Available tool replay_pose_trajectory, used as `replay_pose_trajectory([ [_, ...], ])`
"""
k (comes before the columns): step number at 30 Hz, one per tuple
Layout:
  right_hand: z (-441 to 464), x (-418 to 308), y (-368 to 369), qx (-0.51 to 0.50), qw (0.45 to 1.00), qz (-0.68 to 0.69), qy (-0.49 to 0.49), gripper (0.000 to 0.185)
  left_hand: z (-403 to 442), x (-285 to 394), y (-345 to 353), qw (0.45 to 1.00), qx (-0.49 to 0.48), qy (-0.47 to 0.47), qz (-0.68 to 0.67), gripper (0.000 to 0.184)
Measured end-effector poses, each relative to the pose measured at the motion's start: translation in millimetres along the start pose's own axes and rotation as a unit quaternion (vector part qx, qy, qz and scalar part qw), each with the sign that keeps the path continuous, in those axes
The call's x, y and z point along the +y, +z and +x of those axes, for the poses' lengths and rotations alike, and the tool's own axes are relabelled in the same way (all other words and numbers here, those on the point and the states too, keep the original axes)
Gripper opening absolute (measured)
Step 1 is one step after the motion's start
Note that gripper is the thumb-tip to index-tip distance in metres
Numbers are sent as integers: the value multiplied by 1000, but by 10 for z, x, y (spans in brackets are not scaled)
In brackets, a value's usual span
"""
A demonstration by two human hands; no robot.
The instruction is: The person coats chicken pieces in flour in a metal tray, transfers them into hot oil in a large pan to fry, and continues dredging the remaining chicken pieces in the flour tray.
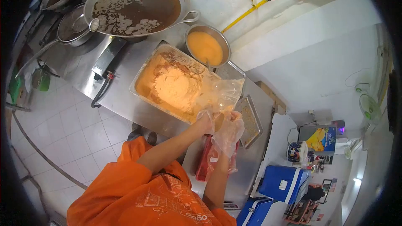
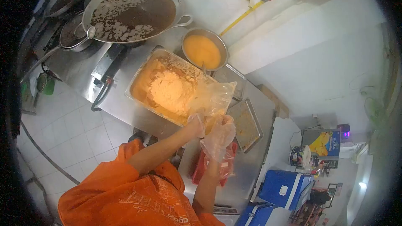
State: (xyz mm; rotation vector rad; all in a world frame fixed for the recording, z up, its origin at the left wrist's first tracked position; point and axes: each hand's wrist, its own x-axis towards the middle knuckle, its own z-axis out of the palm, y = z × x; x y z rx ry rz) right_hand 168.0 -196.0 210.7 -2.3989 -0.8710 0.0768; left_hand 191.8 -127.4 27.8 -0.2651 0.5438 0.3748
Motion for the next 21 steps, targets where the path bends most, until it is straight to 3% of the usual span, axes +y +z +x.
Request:
replay_pose_trajectory([
  [5, -5, 161, 25, -28, 1000, -10, 8, 27, -73, -30, 5, 997, -13, 49, 56, 42],
  [8, 7, 182, 17, -36, 999, -16, 6, 27, 39, 35, -80, 998, -63, 17, 24, 39],
  [10, 18, 206, 30, -41, 999, -20, 9, 26, -70, 28, 4, 999, -41, 16, 6, 37],
  [12, 24, 243, 43, -49, 998, -25, 13, 26, -302, 5, 235, 997, 45, 61, 34, 37],
  [16, 47, 289, 52, -65, 996, -67, 13, 25, -490, 25, 417, 990, 96, 85, 52, 36],
  [19, 82, 264, -69, -62, 981, -160, -87, 25, -250, 37, 194, 990, 61, 118, 51, 34],
  [21, 56, 146, -253, -42, 948, -227, -219, 22, 583, 35, -329, 996, 21, 86, 21, 35],
])
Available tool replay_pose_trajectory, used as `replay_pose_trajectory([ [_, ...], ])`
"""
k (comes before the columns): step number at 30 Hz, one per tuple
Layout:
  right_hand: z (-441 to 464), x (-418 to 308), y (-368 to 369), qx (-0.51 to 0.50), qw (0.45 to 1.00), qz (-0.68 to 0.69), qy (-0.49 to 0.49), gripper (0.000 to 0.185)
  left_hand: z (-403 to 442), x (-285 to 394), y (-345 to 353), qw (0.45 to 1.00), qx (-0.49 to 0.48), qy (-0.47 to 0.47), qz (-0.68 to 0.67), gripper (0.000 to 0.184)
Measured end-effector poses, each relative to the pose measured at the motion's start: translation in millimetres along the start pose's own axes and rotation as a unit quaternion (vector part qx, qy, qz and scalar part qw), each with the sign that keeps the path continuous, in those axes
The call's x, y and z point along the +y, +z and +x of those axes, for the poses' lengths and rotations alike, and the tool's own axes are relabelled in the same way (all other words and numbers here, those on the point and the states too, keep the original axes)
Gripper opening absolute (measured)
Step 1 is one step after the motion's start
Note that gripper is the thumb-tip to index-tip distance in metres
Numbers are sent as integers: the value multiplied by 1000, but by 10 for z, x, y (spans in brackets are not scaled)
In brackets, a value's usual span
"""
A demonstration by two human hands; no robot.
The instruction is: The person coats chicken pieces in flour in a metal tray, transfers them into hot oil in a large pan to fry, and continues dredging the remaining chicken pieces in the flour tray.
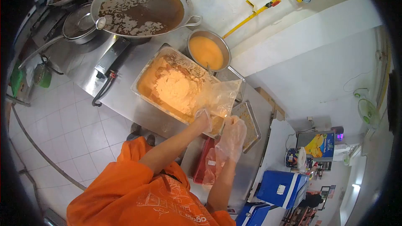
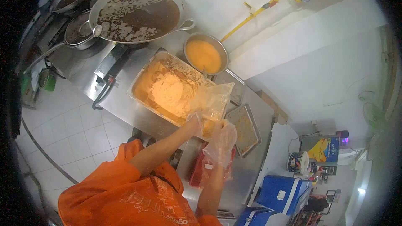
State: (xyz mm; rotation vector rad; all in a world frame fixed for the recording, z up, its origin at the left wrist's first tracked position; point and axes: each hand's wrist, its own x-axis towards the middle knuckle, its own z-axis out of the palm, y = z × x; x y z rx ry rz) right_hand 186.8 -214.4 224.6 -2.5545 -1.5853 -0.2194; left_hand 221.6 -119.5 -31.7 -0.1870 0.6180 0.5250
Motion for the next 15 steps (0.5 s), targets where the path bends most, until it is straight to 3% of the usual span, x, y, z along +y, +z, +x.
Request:
replay_pose_trajectory([
  [1, -6, -9, -112, 17, 997, -41, -62, 21, -241, 56, 151, 999, 49, 15, 15, 36],
  [3, -11, -13, -208, 28, 997, -32, -65, 18, -751, 172, 480, 987, 147, 47, 43, 39],
  [7, 86, 3, -355, -13, 998, -35, -54, 20, -1124, 270, 574, 988, 120, 63, 75, 39],
  [10, 276, -658, -867, -56, 968, 129, 206, 26, -1184, 282, 666, 994, 85, 66, -12, 40],
  [12, 427, -204, -479, 2, 1000, -9, -22, 32, -1145, 233, 638, 993, 67, 91, -31, 42],
  [14, 522, -129, -371, 1, 1000, -3, -18, 38, -1133, 240, 635, 994, 66, 82, -19, 45],
  [15, 641, -297, -412, -28, 992, 72, 98, 40, -1123, 247, 627, 996, 58, 74, -5, 47],
])
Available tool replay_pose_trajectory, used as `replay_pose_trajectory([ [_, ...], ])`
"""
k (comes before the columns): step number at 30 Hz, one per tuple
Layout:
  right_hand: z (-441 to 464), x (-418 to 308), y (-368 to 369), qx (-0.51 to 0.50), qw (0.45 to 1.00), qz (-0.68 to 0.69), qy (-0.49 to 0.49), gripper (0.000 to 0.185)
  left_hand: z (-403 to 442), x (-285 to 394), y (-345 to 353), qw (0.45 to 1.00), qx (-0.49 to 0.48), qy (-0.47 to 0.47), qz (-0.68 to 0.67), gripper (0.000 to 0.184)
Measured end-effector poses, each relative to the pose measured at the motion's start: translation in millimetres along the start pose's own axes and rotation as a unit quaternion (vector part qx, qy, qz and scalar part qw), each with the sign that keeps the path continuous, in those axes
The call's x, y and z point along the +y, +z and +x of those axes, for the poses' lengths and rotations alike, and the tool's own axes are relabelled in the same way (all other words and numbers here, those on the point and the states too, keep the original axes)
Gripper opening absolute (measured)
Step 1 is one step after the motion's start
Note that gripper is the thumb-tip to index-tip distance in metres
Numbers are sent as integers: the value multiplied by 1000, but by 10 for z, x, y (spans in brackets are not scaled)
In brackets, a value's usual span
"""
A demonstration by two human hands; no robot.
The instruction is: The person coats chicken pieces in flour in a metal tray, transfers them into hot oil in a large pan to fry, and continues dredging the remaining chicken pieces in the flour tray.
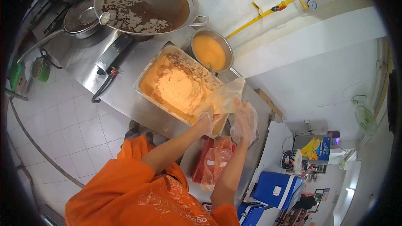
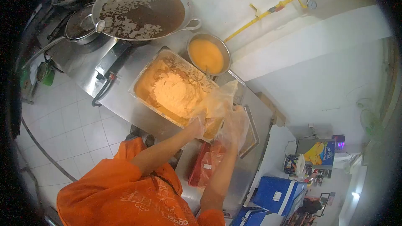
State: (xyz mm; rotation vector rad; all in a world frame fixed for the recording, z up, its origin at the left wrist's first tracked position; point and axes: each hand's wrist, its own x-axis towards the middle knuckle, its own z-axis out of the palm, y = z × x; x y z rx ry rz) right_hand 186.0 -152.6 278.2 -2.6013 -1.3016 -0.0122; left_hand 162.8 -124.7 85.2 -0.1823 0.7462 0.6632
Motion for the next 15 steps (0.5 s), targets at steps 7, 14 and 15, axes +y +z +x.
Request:
replay_pose_trajectory([
  [7, 222, 168, 167, 81, 996, -17, -39, 32, 430, -56, -496, 995, -28, -96, -20, 64],
  [14, 205, 142, 73, 100, 990, -40, -93, 29, 174, 291, -729, 991, 81, -61, 90, 59],
  [15, 228, 100, 65, 131, 983, -66, -112, 29, 260, 320, -725, 989, 90, -51, 102, 58],
])
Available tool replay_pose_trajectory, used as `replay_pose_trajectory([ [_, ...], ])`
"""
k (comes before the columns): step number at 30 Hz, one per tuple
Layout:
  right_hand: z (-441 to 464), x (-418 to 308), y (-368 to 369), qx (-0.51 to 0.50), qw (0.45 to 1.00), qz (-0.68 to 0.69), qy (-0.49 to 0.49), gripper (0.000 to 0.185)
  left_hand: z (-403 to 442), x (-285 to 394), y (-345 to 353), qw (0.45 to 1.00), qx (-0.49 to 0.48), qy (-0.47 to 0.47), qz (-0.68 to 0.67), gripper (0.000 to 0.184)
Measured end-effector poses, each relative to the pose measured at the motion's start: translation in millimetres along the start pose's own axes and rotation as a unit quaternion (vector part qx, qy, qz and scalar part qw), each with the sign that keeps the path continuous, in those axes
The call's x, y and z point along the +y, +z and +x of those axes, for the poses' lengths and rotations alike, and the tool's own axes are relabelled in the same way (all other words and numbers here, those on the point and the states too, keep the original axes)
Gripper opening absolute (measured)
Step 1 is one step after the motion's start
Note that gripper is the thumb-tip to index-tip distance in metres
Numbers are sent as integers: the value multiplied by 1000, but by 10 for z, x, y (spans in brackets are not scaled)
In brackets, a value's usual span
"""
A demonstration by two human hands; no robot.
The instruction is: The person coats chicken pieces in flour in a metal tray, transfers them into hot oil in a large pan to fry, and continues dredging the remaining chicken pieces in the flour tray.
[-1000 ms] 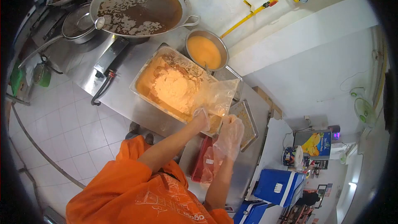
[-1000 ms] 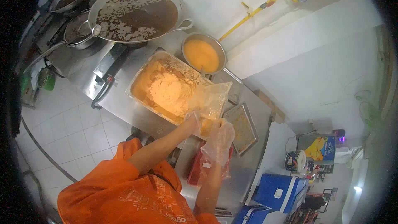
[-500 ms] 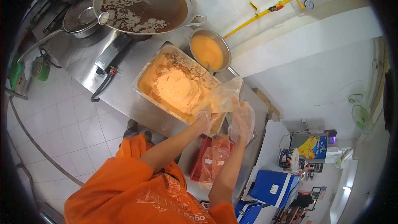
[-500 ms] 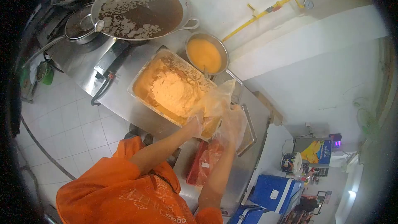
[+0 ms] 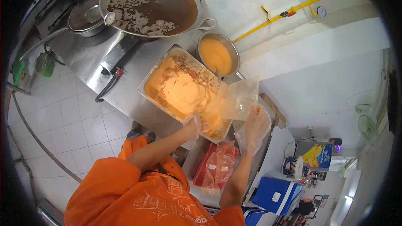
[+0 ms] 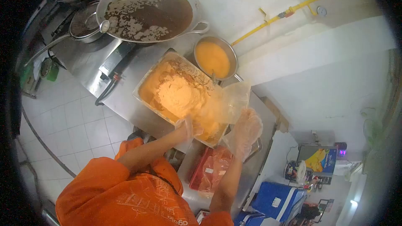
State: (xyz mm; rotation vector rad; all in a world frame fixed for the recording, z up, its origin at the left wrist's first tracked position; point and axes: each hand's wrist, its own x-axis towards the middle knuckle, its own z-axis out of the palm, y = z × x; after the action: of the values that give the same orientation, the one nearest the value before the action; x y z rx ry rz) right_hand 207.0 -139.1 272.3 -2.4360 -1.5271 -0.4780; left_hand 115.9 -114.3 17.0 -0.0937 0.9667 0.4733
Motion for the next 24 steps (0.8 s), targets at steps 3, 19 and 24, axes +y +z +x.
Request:
replay_pose_trajectory([
  [3, -25, 90, 74, 25, 997, 60, 32, 29, 182, 69, -40, 1000, 3, 8, 22, 51],
  [19, -1696, 807, 1695, 156, 835, 350, 395, 21, -506, 467, 146, 844, -96, 381, 365, 56],
  [24, -2755, 838, 1552, 198, 823, 293, 445, 34, -765, -382, 567, 829, -206, 400, 333, 57],
])
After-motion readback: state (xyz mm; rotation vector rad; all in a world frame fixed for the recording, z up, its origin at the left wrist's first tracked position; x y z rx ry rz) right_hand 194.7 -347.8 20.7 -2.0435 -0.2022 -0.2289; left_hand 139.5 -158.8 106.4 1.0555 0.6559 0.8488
